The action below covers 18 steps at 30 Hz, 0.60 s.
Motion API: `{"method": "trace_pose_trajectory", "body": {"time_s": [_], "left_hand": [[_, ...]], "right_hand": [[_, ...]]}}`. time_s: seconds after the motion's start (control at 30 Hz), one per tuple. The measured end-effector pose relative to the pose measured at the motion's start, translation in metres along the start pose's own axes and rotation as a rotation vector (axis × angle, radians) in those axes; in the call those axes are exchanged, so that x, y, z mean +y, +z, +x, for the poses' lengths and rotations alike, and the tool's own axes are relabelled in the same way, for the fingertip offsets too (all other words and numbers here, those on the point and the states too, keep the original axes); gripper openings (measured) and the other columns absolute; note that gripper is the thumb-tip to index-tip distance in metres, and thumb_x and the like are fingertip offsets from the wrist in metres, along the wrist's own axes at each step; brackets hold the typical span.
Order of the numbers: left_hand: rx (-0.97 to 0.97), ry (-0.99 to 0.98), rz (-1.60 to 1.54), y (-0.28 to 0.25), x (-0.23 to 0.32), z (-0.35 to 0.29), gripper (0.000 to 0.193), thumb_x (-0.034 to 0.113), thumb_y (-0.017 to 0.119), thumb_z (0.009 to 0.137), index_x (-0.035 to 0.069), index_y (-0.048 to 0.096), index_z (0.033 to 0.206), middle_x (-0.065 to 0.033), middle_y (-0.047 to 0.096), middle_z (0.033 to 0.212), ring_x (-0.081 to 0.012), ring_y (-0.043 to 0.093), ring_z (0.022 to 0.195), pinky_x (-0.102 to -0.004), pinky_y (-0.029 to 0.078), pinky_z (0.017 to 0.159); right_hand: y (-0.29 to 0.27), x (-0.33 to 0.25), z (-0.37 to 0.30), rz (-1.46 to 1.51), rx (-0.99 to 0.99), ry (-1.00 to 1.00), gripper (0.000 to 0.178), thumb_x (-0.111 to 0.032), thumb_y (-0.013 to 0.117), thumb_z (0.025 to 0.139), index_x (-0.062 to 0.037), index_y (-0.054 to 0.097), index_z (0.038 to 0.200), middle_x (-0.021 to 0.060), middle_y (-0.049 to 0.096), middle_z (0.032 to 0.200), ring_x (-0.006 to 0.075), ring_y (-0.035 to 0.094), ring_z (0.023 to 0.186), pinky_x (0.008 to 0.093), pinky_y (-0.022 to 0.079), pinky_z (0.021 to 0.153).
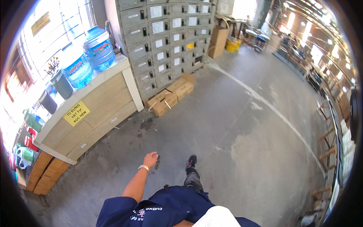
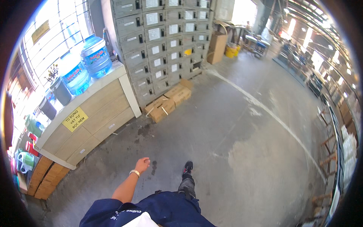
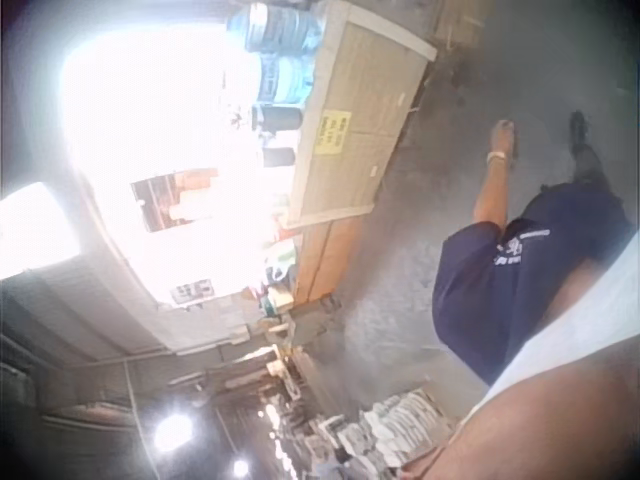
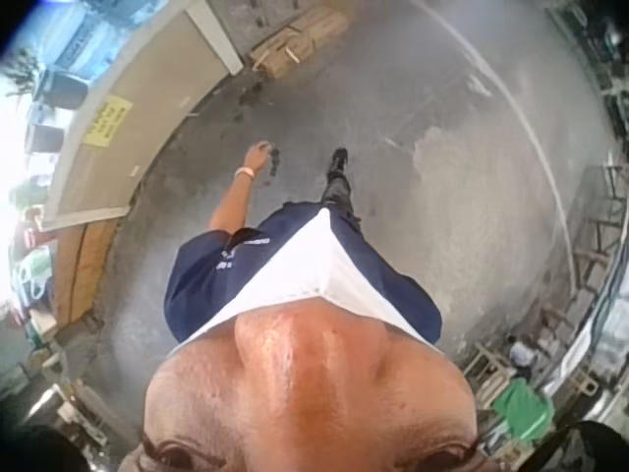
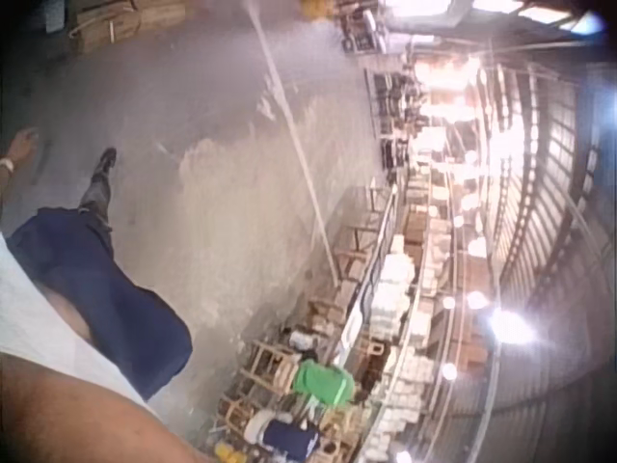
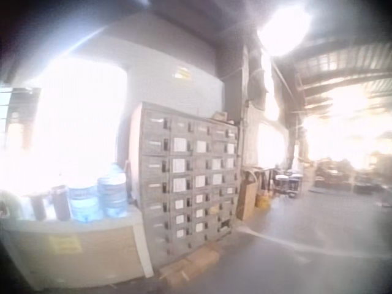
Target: The person staples fabric onto cushion cores using a pneumatic staple gun, trims excess fabric with scissors, and smooths the cover. They retrieve staples from a locker and continue attaching fabric to multiple cushions on a workbench.
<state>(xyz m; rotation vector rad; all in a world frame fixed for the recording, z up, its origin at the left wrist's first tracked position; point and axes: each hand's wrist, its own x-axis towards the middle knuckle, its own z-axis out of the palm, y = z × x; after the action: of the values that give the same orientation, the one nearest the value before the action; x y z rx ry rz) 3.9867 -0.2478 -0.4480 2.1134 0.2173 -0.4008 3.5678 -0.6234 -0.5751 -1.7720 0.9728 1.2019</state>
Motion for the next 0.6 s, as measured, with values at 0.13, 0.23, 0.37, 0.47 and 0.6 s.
{"method": "trace_pose_trajectory", "body": {"time_s": [0.13,0.23,0.37,0.47,0.6], "left_hand": [[0.139,0.004,-0.093,0.009,0.017,0.118,0.033,0.021,0.068,0.092,0.003,0.073,0.119,-0.0079,0.074,0.089,-0.0144,0.069,0.076,-0.0318,0.055,0.071],[0.048,-0.233,0.014,0.042,0.041,0.164,0.037,0.035,0.065,0.091,0.014,0.074,0.12,-0.0145,0.074,0.117,-0.0382,0.067,0.112,-0.0472,0.052,0.099],[0.08,-0.231,0.137,0.097,0.001,0.186,0.042,0.042,0.059,0.09,0.013,0.076,0.114,-0.0177,0.072,0.119,-0.0408,0.065,0.114,-0.0474,0.051,0.101],[-0.12,-0.321,0.502,0.115,-0.034,0.193,0.038,0.034,0.056,0.091,0.009,0.077,0.111,-0.021,0.072,0.118,-0.0385,0.066,0.116,-0.0469,0.052,0.101],[-0.447,-0.246,0.762,0.103,-0.035,0.268,0.026,0.02,0.063,0.089,0.013,0.079,0.108,-0.0162,0.074,0.119,-0.0352,0.071,0.113,-0.0449,0.057,0.096]], "right_hand": [[-0.138,-0.154,0.06,-0.167,0.004,-0.074,0.038,-0.039,0.061,0.095,-0.0084,0.074,0.113,0.0135,0.074,0.108,0.0257,0.069,0.101,0.0468,0.055,0.087],[-0.283,-0.281,0.13,-0.304,0.181,-0.255,0.037,-0.039,0.064,0.093,-0.0072,0.075,0.109,0.0133,0.074,0.105,0.0251,0.069,0.099,0.0467,0.055,0.086],[-0.523,-0.568,0.151,0.075,0.678,-0.702,0.037,-0.035,0.064,0.094,-0.0014,0.072,0.107,0.021,0.073,0.101,0.034,0.071,0.089,0.0466,0.056,0.077],[-0.608,-0.815,0.042,0.108,0.722,-1.09,0.03,-0.032,0.066,0.095,-0.0036,0.072,0.1,0.0113,0.071,0.072,0.0221,0.07,0.069,0.0392,0.054,0.067],[-0.677,-1.039,-0.066,-0.074,0.663,-1.496,0.027,-0.027,0.064,0.097,-0.0051,0.072,0.112,0.0077,0.073,0.084,0.0156,0.069,0.069,0.0337,0.054,0.067]]}}
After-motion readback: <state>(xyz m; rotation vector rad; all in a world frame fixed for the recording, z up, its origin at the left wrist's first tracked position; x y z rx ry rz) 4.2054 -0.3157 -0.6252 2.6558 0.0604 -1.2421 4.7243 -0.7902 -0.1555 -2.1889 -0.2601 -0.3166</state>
